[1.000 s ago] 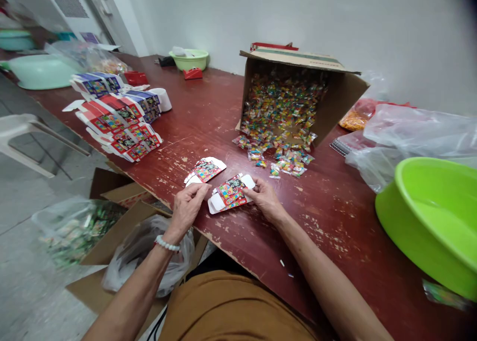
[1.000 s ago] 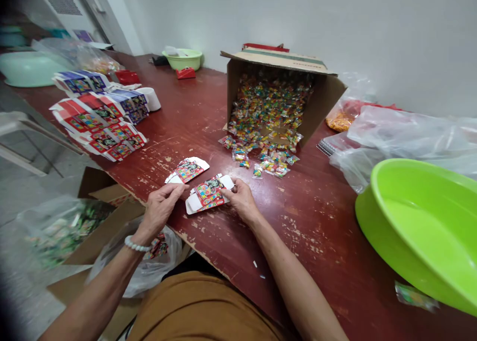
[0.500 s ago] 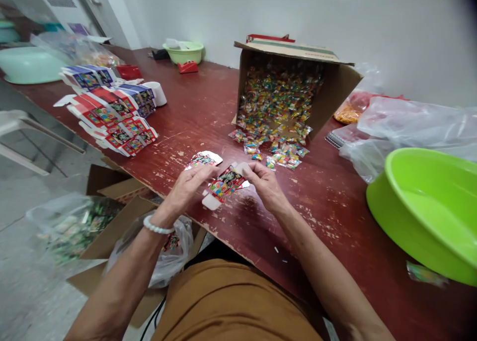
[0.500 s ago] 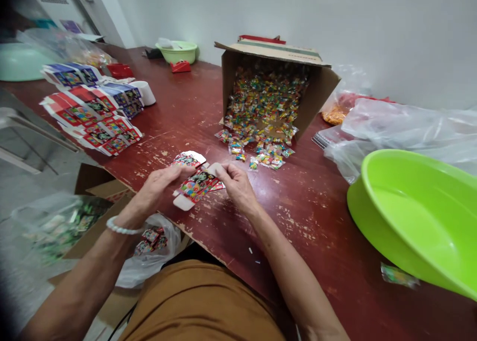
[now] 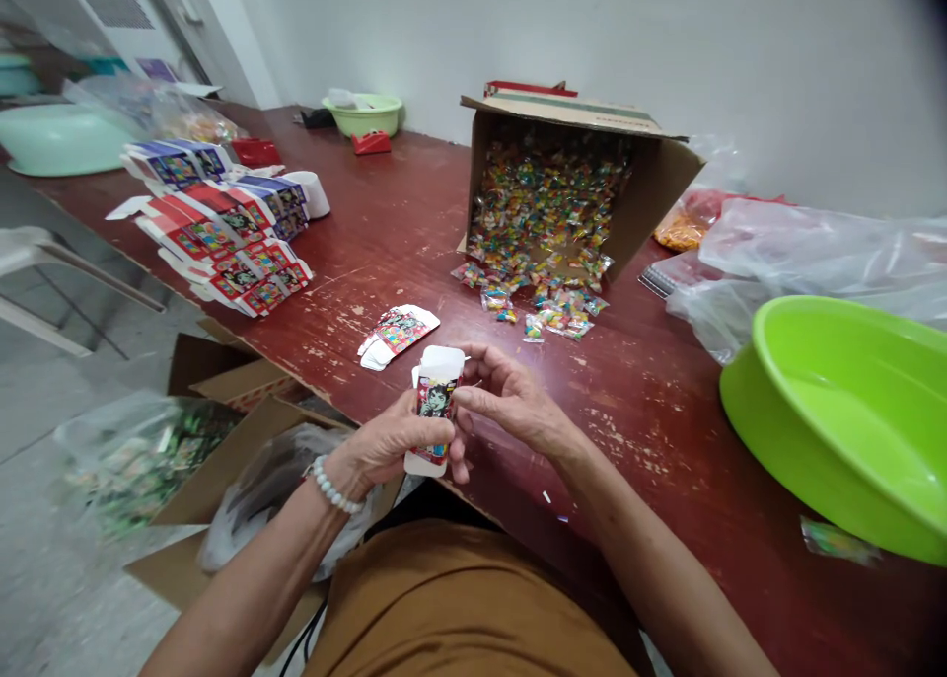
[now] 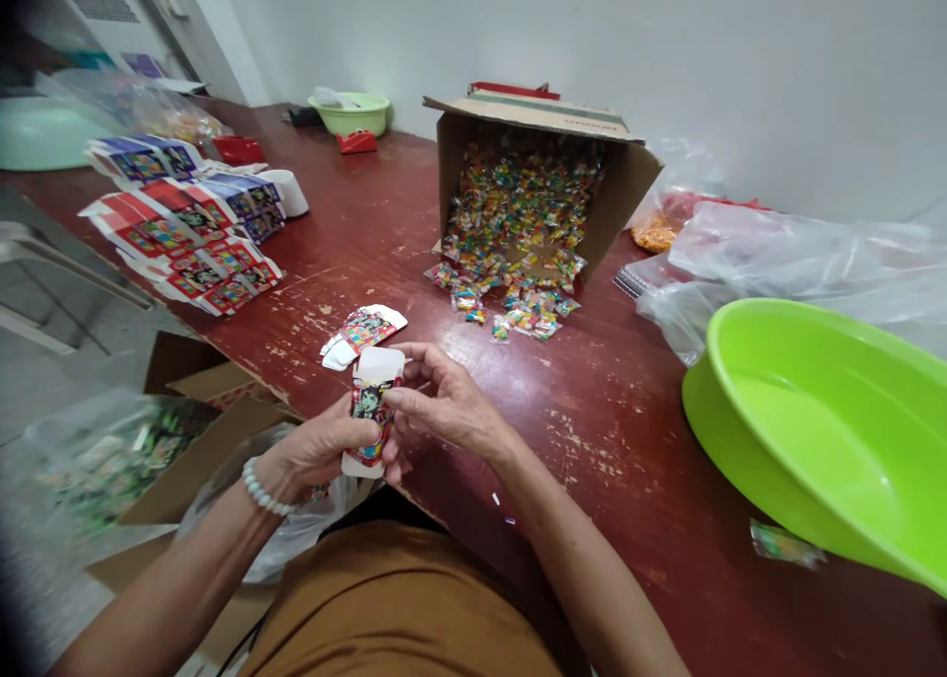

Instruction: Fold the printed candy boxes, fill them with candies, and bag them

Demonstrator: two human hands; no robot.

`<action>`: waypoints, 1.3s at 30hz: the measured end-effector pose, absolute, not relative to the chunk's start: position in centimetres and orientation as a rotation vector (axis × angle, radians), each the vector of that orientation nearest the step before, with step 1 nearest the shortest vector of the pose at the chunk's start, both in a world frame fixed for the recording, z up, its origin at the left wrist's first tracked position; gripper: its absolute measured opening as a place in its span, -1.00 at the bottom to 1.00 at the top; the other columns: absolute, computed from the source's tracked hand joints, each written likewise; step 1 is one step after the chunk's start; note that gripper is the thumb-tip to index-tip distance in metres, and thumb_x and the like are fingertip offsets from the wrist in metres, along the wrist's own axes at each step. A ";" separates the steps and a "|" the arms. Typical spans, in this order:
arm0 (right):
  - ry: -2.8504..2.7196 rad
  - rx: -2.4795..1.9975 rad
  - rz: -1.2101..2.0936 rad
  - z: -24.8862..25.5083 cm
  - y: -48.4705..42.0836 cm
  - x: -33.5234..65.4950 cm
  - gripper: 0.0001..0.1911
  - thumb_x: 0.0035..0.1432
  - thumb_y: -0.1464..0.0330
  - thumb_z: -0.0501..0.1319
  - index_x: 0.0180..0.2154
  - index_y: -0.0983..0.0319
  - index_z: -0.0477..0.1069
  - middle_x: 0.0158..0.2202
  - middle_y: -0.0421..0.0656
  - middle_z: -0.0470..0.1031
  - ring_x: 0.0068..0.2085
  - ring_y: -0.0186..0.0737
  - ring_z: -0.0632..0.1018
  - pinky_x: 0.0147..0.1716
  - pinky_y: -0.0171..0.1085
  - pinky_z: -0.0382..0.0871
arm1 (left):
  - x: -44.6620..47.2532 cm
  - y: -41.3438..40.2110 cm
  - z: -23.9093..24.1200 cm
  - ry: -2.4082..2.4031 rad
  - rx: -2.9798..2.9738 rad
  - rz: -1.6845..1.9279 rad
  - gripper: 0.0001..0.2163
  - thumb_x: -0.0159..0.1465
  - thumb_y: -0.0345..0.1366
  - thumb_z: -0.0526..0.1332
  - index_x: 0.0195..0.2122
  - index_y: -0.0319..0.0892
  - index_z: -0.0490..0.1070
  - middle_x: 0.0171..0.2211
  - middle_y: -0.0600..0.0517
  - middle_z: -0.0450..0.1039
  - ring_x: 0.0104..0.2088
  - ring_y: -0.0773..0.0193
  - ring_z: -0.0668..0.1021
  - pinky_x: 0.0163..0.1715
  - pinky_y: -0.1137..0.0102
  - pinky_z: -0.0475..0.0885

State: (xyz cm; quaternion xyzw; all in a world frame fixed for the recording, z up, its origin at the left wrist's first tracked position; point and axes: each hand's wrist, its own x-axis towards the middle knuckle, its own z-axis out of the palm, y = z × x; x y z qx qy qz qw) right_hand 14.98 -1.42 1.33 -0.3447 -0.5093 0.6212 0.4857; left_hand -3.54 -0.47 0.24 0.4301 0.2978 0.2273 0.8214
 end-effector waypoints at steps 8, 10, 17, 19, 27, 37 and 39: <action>-1.119 -0.940 1.589 0.2 -2.5 14.1 -0.73 0.12 0.13 0.32 -0.28 0.19 0.46 -0.57 -0.29 0.43 -0.65 -0.36 0.39 -0.65 -0.36 0.29 | -1.8 -1.0 0.0 0.828 0.924 0.652 -0.64 0.01 -0.12 0.49 -0.28 -0.21 0.48 -0.52 0.02 0.56 -0.59 0.23 0.59 -0.56 0.39 0.50; -1.104 -1.052 1.451 -0.1 -2.4 14.2 -0.74 0.09 0.15 0.33 -0.37 0.21 0.45 -0.59 -0.29 0.42 -0.63 -0.36 0.39 -0.62 -0.36 0.29 | -1.5 -1.0 -0.3 0.845 0.966 0.717 -0.62 0.02 -0.14 0.49 -0.23 -0.23 0.49 -0.45 0.01 0.59 -0.49 0.24 0.61 -0.47 0.42 0.51; -1.009 -1.145 1.233 -1.2 -2.2 14.7 -0.69 0.06 0.24 0.37 -0.15 0.20 0.46 -0.43 -0.27 0.47 -0.41 -0.32 0.47 -0.38 -0.35 0.37 | -1.3 -2.4 -0.7 0.997 1.039 1.103 -0.43 0.05 -0.24 0.48 0.02 -0.10 0.24 -0.27 0.05 0.61 -0.37 0.24 0.64 -0.35 0.36 0.59; -0.952 -1.090 1.231 -1.5 -2.3 14.4 -0.58 0.05 0.26 0.39 -0.04 0.15 0.41 -0.42 -0.31 0.45 -0.40 -0.32 0.47 -0.37 -0.35 0.37 | -1.3 -2.9 -0.8 1.004 1.084 1.166 -0.39 0.08 -0.26 0.46 0.10 -0.06 0.20 -0.25 0.06 0.61 -0.36 0.26 0.64 -0.32 0.36 0.59; -0.959 -1.058 1.362 -2.1 -2.3 14.8 -0.72 0.01 0.16 0.44 -0.40 0.23 0.52 -0.42 -0.22 0.51 -0.40 -0.31 0.46 -0.31 -0.30 0.36 | -2.3 -2.2 -0.9 1.016 1.160 0.996 -0.63 0.14 -0.14 0.40 -0.07 -0.16 0.44 -0.40 0.04 0.57 -0.43 0.26 0.58 -0.47 0.45 0.49; -1.107 -1.013 1.436 -1.1 -1.3 15.5 -0.70 -0.12 0.19 0.51 -0.44 0.23 0.52 -0.41 -0.21 0.57 -0.36 -0.28 0.53 -0.24 -0.26 0.40 | -1.9 -2.2 -1.3 0.944 0.973 1.059 -0.51 0.09 -0.17 0.46 -0.03 -0.08 0.28 -0.41 0.17 0.52 -0.44 0.33 0.58 -0.41 0.46 0.52; -1.121 -1.010 1.334 -1.4 -1.7 15.3 -0.72 -0.05 0.16 0.48 -0.44 0.21 0.53 -0.38 -0.19 0.58 -0.34 -0.26 0.54 -0.26 -0.26 0.42 | -1.8 -2.4 -1.3 0.888 0.856 0.942 -0.50 0.14 -0.09 0.42 0.04 -0.06 0.28 -0.35 0.12 0.55 -0.44 0.28 0.60 -0.43 0.39 0.55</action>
